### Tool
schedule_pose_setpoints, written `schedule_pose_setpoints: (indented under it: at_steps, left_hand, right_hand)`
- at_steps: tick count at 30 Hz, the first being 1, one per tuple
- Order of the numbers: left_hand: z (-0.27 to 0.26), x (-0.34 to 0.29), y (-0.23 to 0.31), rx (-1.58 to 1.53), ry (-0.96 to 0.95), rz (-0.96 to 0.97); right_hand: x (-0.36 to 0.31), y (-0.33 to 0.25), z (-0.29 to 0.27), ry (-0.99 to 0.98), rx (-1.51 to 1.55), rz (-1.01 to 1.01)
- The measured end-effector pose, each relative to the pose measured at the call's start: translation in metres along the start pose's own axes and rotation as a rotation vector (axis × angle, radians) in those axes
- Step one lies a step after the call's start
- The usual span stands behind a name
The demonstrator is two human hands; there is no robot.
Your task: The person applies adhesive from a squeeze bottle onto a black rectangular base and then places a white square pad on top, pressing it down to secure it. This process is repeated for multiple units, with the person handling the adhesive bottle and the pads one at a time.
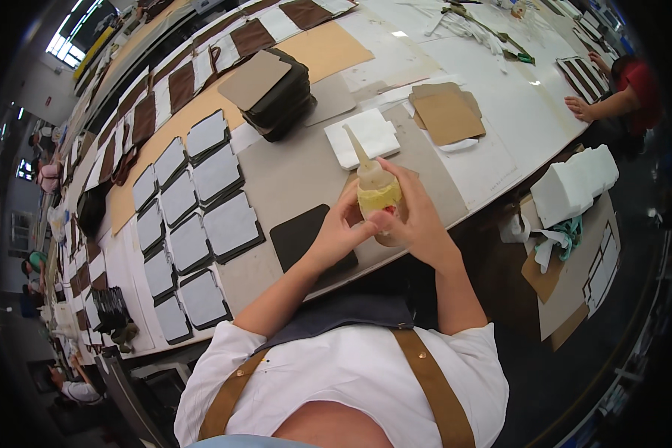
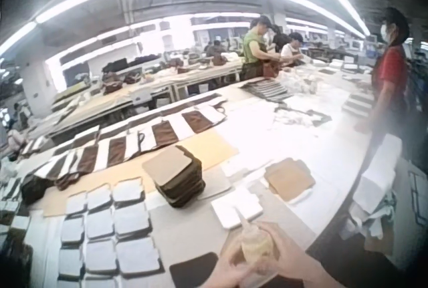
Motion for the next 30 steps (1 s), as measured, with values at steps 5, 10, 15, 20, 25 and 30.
schedule_pose_setpoints:
  at_steps: [5, 10, 15, 20, 25, 30]
  left_hand:
    - [-0.006, -0.012, 0.005, 0.173, 0.037, 0.06]
    - [-0.024, -0.026, 0.016, 0.06, 0.053, 0.031]
    - [-0.078, -0.044, 0.043, 0.107, 0.394, 0.061]
    - [-0.071, -0.047, 0.069, 0.168, 0.427, 0.178]
    - [-0.076, -0.049, 0.07, 0.131, 0.407, 0.147]
    - [-0.073, -0.05, 0.075, 0.116, 0.401, 0.189]
  right_hand:
    - [-0.001, 0.013, 0.027, -0.04, 0.165, 0.222]
    - [-0.007, 0.015, 0.027, 0.147, 0.321, 0.123]
    - [-0.007, -0.005, 0.017, 0.107, 0.066, 0.121]
    - [-0.002, -0.019, 0.03, 0.008, -0.167, 0.103]
    - [0.003, -0.019, 0.038, -0.038, -0.242, 0.114]
    - [0.006, -0.023, 0.042, -0.041, -0.362, 0.112]
Point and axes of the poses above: each hand's wrist, its own x-axis towards the middle knuckle, its own z-axis out of the palm, y = z × x, the point moved 7 cm from there along x, towards the middle knuckle, and after that the axes turned 14 degrees about -y, right-handed, at the moved point
